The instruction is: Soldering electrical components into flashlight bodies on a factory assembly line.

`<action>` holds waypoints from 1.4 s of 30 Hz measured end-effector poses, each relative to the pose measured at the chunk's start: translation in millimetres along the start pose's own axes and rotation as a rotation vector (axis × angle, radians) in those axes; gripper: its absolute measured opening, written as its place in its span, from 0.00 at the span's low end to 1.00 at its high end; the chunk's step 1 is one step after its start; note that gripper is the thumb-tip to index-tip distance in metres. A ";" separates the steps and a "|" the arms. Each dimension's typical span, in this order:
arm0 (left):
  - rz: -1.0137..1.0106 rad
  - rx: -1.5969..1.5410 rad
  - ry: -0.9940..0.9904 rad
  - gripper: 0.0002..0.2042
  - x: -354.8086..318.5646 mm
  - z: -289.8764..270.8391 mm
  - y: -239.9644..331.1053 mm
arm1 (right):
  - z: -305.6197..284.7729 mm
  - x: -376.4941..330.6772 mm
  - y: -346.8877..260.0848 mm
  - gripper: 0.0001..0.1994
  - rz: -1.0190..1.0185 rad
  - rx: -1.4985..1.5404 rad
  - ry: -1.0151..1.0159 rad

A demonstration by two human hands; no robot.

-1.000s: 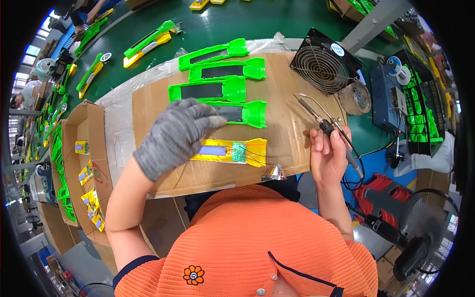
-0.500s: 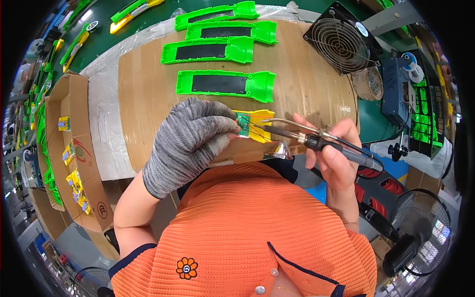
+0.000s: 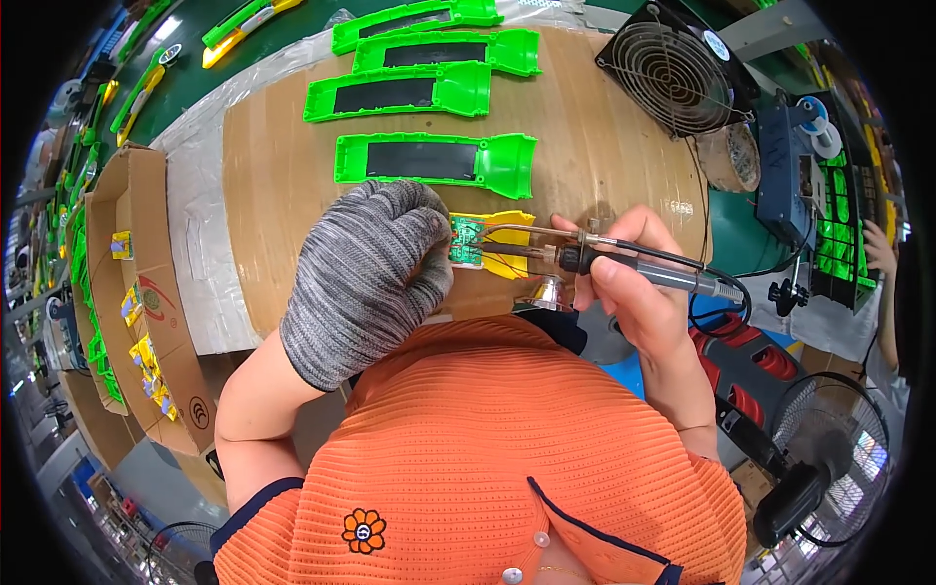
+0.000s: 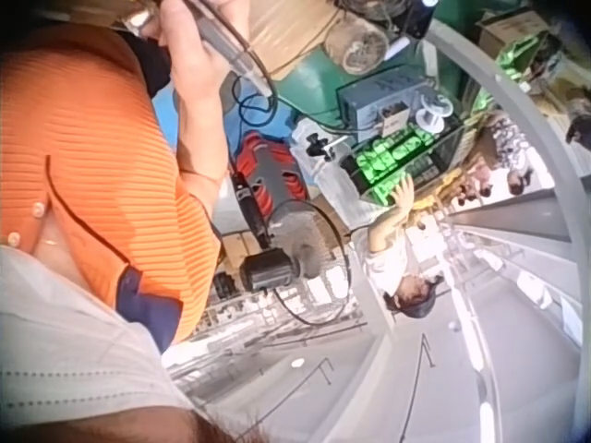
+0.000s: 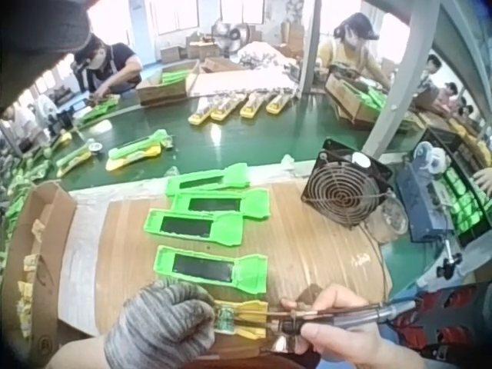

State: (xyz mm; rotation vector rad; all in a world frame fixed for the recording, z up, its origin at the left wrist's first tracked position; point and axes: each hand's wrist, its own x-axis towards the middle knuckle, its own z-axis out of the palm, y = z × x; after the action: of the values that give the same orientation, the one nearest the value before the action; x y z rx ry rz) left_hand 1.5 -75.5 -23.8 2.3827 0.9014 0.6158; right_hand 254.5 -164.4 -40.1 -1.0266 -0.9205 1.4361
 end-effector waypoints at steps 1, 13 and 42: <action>0.005 0.034 -0.016 0.08 0.1 -0.5 0.5 | -0.6 -0.3 1.0 0.08 0.002 0.001 0.001; -0.020 0.075 -0.097 0.10 3.8 -7.1 3.7 | -1.5 -0.5 -1.4 0.08 0.099 -0.105 0.032; 0.020 0.087 -0.118 0.09 4.3 -6.4 1.5 | -9.2 -3.3 -7.4 0.08 -0.015 0.041 0.104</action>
State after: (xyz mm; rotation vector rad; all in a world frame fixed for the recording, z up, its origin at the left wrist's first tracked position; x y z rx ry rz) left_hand 1.5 -71.5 -17.0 2.4793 0.8708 0.4456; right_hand 265.7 -166.9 -35.8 -1.0511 -0.8188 1.3712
